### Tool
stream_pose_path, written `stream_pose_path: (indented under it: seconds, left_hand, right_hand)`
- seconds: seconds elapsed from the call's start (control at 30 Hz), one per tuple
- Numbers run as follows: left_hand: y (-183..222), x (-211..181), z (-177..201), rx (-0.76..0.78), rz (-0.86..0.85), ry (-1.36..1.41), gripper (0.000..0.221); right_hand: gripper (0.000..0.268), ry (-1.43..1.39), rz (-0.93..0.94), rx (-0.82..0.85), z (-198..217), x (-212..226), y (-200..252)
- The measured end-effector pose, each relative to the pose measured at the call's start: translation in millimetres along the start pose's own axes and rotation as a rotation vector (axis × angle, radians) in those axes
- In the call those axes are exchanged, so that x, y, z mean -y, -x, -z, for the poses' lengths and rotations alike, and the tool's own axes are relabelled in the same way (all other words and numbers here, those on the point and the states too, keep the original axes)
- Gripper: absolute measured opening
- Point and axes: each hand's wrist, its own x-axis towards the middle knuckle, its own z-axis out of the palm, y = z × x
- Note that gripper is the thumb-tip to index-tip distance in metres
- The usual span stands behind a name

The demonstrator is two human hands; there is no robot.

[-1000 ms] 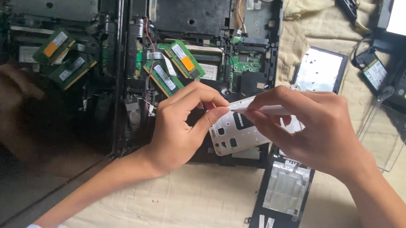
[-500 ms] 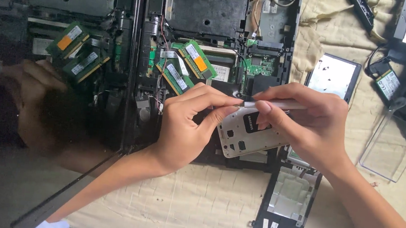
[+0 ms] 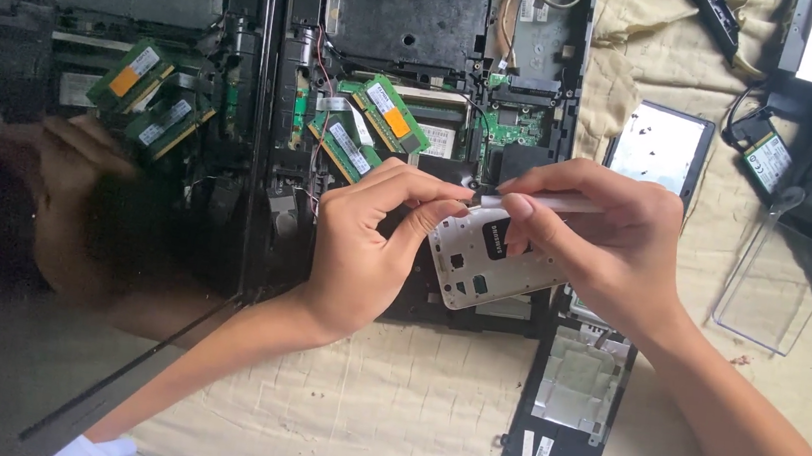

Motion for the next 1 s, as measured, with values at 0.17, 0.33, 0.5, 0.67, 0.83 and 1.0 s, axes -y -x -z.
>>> stream_pose_path:
  seconds: [0.17, 0.33, 0.5, 0.67, 0.83, 1.0]
  left_hand:
    - [0.1, 0.8, -0.7, -0.015, 0.014, 0.009, 0.010]
    - [-0.1, -0.2, -0.3, -0.020, 0.041, 0.005, 0.009]
    - [0.2, 2.3, -1.3, -0.032, 0.031, 0.013, 0.007]
    - [-0.1, 2.2, -0.7, -0.022, 0.029, 0.028, 0.007]
    - [0.3, 2.0, -0.5, -0.014, 0.024, 0.031, 0.006]
    - [0.6, 2.2, -0.3, -0.010, 0.021, 0.030, 0.005]
  right_hand:
    - [0.011, -0.009, -0.012, -0.010, -2.5, 1.4, 0.6]
    - [0.011, -0.062, -0.032, -0.037, -6.8, 3.1, 1.6]
    - [0.013, -0.145, -0.089, -0.043, -11.1, 0.7, 2.4]
    - [0.013, -0.165, -0.087, -0.039, -11.2, -1.3, 2.6]
    - [0.013, -0.199, -0.139, -0.027, -10.4, -2.5, 3.5]
    - [0.014, -0.194, -0.142, -0.009, -9.9, -2.3, 2.5]
